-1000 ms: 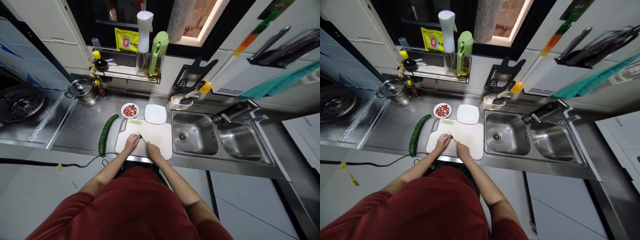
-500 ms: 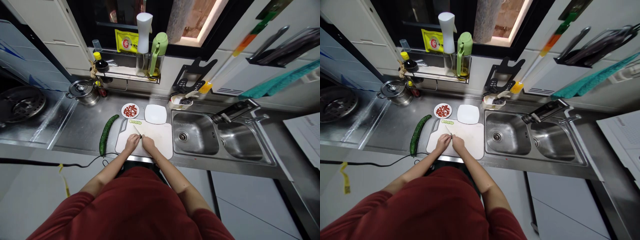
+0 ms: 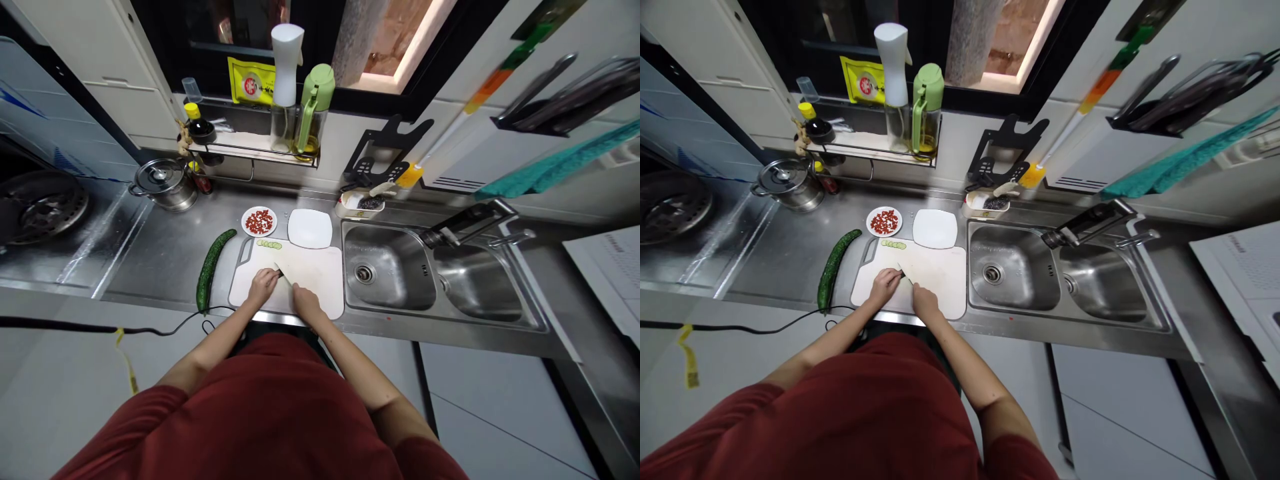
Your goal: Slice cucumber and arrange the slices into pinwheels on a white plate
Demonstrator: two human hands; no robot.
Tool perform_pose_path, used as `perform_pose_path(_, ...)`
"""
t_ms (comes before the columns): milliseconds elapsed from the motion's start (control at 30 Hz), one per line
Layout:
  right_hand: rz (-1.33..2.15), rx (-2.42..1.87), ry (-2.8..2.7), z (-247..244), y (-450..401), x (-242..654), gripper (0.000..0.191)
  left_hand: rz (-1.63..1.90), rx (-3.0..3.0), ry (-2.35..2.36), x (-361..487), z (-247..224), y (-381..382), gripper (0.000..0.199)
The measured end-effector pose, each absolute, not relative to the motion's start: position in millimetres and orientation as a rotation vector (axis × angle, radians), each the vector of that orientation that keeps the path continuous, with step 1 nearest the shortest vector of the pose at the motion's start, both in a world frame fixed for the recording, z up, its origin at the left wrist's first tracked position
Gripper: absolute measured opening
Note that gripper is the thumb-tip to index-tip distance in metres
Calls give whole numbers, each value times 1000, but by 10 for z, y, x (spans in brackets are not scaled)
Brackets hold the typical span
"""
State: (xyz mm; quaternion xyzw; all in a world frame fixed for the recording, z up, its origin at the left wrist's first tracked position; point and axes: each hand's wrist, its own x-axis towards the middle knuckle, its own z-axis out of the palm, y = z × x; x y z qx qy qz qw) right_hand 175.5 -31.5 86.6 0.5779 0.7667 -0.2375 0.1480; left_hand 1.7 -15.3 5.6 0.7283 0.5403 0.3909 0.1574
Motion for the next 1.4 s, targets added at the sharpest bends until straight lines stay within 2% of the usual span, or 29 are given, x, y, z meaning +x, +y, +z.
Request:
perform_pose_path(567, -641, 1656, 2310, 837, -75, 1555, 28, 1131, 2088, 1553, 21, 53, -151, 22)
perform_pose_path(1200, -655, 1700, 2228, 861, -372, 1864, 24, 1136, 2057, 1598, 48, 96, -160, 21)
perform_pose_path(1400, -528, 1790, 2247, 990, -323, 1941, 28, 1201, 1928, 1619, 35, 122, -148, 23)
